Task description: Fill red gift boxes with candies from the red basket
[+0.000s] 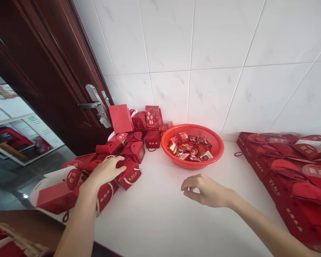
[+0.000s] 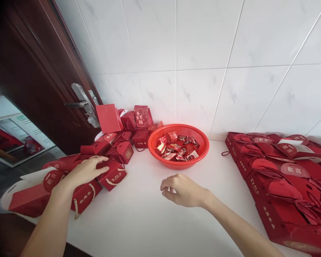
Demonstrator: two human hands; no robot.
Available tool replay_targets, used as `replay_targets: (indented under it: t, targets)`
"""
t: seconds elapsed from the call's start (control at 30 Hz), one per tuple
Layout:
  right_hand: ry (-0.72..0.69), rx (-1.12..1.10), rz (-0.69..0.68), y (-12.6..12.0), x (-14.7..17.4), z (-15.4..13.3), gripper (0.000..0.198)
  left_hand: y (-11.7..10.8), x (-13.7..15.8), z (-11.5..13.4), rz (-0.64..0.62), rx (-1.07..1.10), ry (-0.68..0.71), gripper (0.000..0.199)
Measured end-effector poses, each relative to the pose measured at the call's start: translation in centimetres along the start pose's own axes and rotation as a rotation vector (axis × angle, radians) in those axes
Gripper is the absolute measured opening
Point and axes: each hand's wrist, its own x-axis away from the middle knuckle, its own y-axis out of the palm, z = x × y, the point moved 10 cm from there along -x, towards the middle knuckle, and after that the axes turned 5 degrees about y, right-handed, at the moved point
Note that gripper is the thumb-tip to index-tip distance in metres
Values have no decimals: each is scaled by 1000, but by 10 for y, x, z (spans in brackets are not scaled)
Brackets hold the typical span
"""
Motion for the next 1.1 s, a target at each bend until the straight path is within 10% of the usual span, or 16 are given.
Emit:
replay_targets:
  t: [0.43,0.73,0.93,1.1]
  targets:
    - [185,-147,304,-10,-4,39,33,65,20,177,-179,700,483,39]
    - [296,0,242,-10,25,29,70,99,12,201,-220,951,466,23]
    - [332,-239,396,-13,39,34,25,107,16,205,-207,901,419,26]
    - [396,-440,540,-7,57,43,30,105,29,212,-197,831,388,25]
